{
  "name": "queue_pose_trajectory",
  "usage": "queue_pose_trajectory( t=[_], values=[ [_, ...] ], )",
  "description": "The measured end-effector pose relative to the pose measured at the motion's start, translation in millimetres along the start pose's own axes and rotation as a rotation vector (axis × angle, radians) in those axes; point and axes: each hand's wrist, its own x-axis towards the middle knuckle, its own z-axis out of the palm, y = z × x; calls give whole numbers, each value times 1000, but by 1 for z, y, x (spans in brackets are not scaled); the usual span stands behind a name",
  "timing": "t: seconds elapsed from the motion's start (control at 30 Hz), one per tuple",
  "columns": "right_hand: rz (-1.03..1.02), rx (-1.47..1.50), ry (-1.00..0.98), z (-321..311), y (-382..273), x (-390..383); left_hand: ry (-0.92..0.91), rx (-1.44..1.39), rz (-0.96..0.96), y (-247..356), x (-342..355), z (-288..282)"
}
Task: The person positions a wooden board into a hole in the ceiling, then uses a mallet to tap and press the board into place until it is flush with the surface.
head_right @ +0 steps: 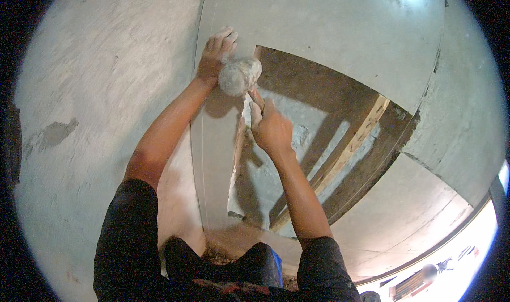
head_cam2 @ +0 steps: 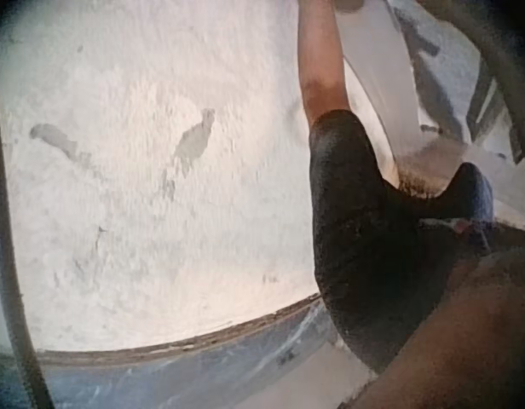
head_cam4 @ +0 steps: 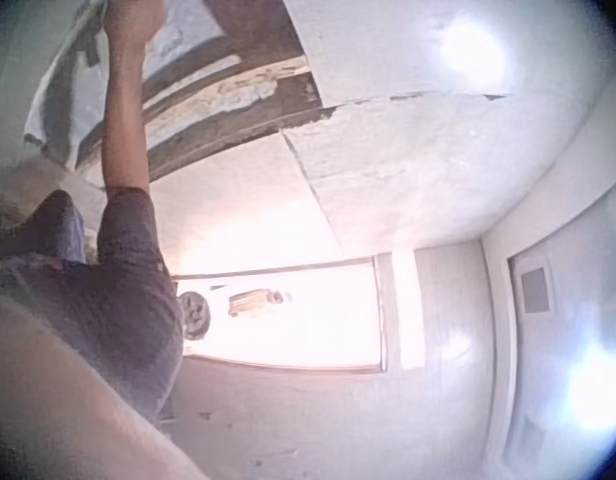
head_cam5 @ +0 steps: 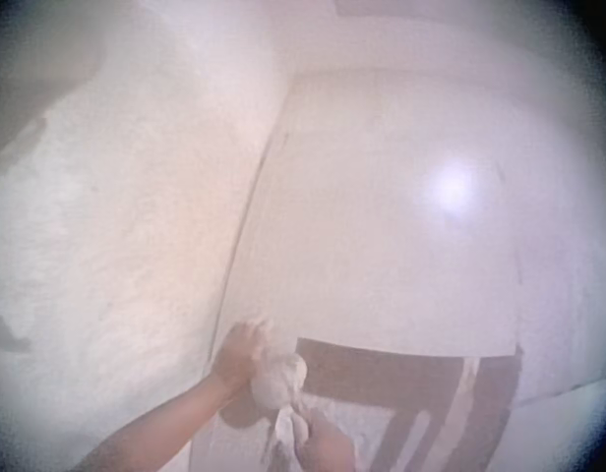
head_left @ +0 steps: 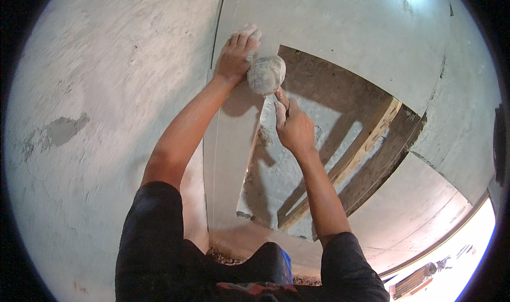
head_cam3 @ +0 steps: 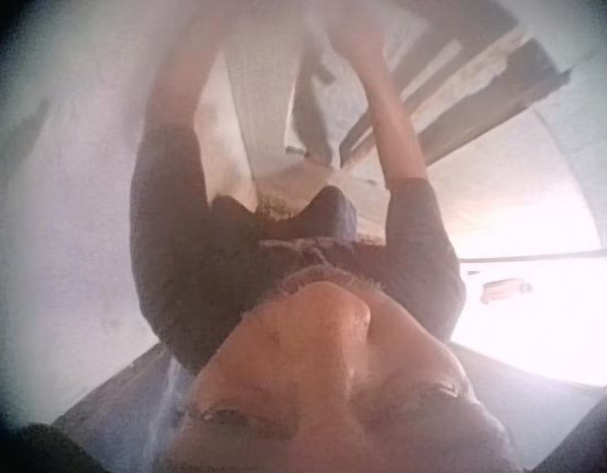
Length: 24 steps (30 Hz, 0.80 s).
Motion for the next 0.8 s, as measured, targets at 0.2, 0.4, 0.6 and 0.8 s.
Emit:
queue_pose_trajectory(
  t=[0.2, 0.4, 0.6, 0.8],
  values=[
    [-15, 8, 22, -6, 1, 4, -239, -254, -376, 68, -65, -33],
    [-66, -24, 0, -12, 3, 8, -333, -128, -504, 127, -103, -12],
    [-118, 6, -32, -58, -9, 17, -153, -24, -517, 136, -101, 1],
    [-447, -230, 91, -53, -20, 42, -60, 27, -402, 126, -114, 12]
  ],
)
